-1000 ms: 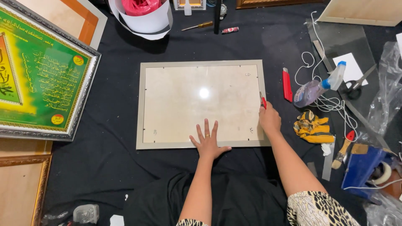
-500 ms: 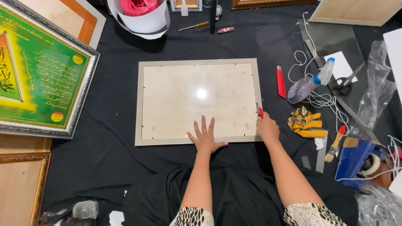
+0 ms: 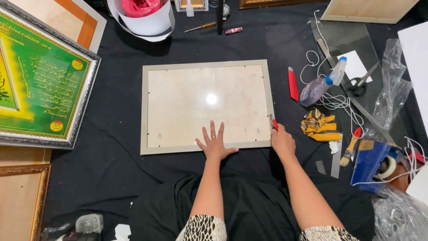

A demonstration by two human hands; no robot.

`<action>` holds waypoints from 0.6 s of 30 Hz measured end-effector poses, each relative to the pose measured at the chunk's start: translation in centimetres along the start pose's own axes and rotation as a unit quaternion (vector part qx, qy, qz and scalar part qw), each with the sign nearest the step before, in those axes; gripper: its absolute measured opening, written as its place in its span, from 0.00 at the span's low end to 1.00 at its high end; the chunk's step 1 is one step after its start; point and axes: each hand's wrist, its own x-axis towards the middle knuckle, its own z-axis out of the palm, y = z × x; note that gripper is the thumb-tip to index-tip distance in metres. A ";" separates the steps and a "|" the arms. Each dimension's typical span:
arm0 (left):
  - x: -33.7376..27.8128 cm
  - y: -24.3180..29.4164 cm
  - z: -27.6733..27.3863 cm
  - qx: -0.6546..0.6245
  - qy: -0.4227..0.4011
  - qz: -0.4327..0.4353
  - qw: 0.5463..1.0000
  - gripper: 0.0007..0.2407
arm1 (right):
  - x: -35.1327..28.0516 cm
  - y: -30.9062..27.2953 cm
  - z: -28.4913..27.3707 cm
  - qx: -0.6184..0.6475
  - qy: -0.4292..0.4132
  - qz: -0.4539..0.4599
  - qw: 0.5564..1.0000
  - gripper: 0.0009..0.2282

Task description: The person uses a red utility knife to cut and peel off a clear plastic film from the back of a rectangular frame. They work along the edges and across the surface, removing the film in sections and setting the cut pieces aside.

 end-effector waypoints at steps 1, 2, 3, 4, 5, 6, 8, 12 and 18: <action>0.1 0.0 0.0 0.000 -0.001 0.000 1.000 0.50 | -0.1 -0.1 0.0 0.000 0.000 0.001 1.000 0.23; 0.2 -0.1 0.1 0.002 -0.002 0.001 1.000 0.50 | -0.3 -0.3 0.0 0.009 0.007 -0.005 1.000 0.22; 0.3 -0.1 0.1 0.004 -0.003 0.002 1.000 0.50 | -0.4 -0.4 0.0 0.018 0.014 -0.012 1.000 0.22; 0.2 0.0 0.0 0.004 -0.004 0.002 1.000 0.50 | -0.7 -0.5 0.0 0.018 0.013 -0.011 1.000 0.22; 0.2 0.1 -0.1 0.004 -0.004 0.000 1.000 0.50 | -0.9 -0.6 0.0 0.015 0.010 -0.014 1.000 0.22; 0.1 0.1 -0.3 0.004 -0.004 -0.002 1.000 0.50 | -1.1 -0.7 -0.1 0.012 0.008 -0.018 1.000 0.21; 0.6 0.0 -0.1 0.005 -0.003 -0.001 1.000 0.50 | -1.1 -0.7 0.0 0.012 0.012 -0.017 1.000 0.21; 0.7 0.1 -0.3 0.007 0.002 -0.001 1.000 0.50 | -0.3 0.0 0.6 0.002 0.016 -0.022 1.000 0.21; 0.9 0.1 -0.3 0.002 0.008 0.006 1.000 0.51 | 0.2 0.0 0.9 0.003 0.021 -0.024 1.000 0.21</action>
